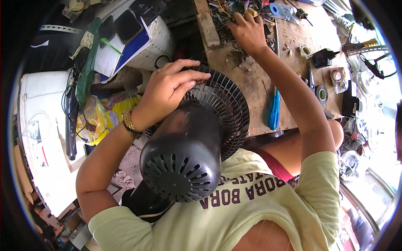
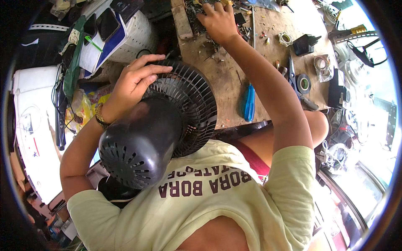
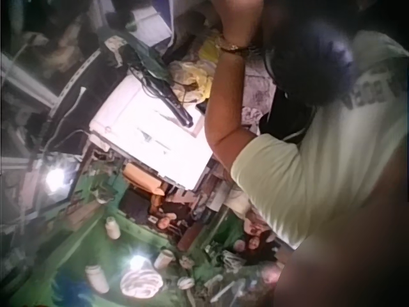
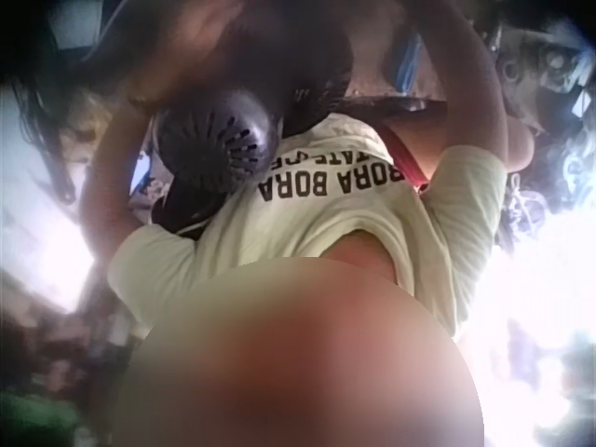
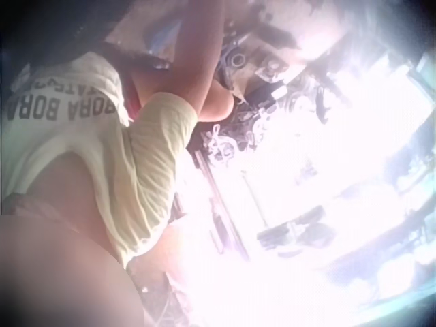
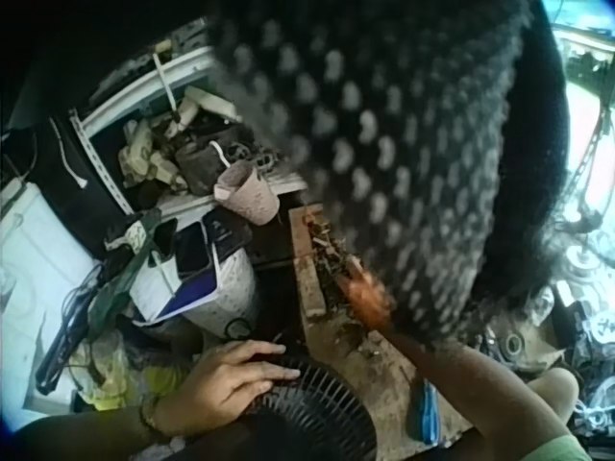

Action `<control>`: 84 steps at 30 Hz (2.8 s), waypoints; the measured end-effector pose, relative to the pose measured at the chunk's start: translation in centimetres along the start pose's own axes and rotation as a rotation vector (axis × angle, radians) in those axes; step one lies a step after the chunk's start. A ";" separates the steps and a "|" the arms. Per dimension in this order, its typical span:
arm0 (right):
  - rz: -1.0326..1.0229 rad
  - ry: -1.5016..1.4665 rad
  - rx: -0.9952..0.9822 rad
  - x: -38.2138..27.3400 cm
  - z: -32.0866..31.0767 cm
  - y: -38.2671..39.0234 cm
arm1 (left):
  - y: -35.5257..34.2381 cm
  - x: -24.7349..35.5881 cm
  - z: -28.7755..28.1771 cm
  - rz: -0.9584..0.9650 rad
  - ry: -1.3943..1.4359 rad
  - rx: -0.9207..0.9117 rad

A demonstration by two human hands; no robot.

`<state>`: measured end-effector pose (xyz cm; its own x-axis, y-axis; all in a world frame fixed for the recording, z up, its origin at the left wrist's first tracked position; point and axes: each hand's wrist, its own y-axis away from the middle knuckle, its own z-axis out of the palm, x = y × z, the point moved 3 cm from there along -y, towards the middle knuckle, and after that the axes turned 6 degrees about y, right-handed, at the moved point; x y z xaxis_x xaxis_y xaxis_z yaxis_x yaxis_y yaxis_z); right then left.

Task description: The person disassembles a small black fan using a screwdriver, removes the front grille and fan blade, then reassembles the fan by reattaching the grille and securing it with screws.

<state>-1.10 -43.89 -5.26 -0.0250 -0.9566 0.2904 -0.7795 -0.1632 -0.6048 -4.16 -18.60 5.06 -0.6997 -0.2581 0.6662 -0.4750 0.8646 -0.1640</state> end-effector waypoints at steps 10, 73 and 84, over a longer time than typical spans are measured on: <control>-0.031 -0.019 -0.052 0.4 0.9 -0.2 | 0.0 -0.4 0.1 -0.015 0.033 -0.014; 1.492 -1.898 -0.364 -3.8 -19.8 23.1 | -2.7 -4.4 2.5 0.218 0.053 -0.157; 1.424 -1.903 -0.472 -3.5 -19.0 19.7 | -1.5 -0.6 1.3 0.031 0.117 -0.119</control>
<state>-28.27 -39.16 -4.15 -0.2953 0.4736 -0.8298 -0.8393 0.2865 0.4622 -3.70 -20.24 3.95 -0.6424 -0.1848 0.7438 -0.3831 0.9180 -0.1027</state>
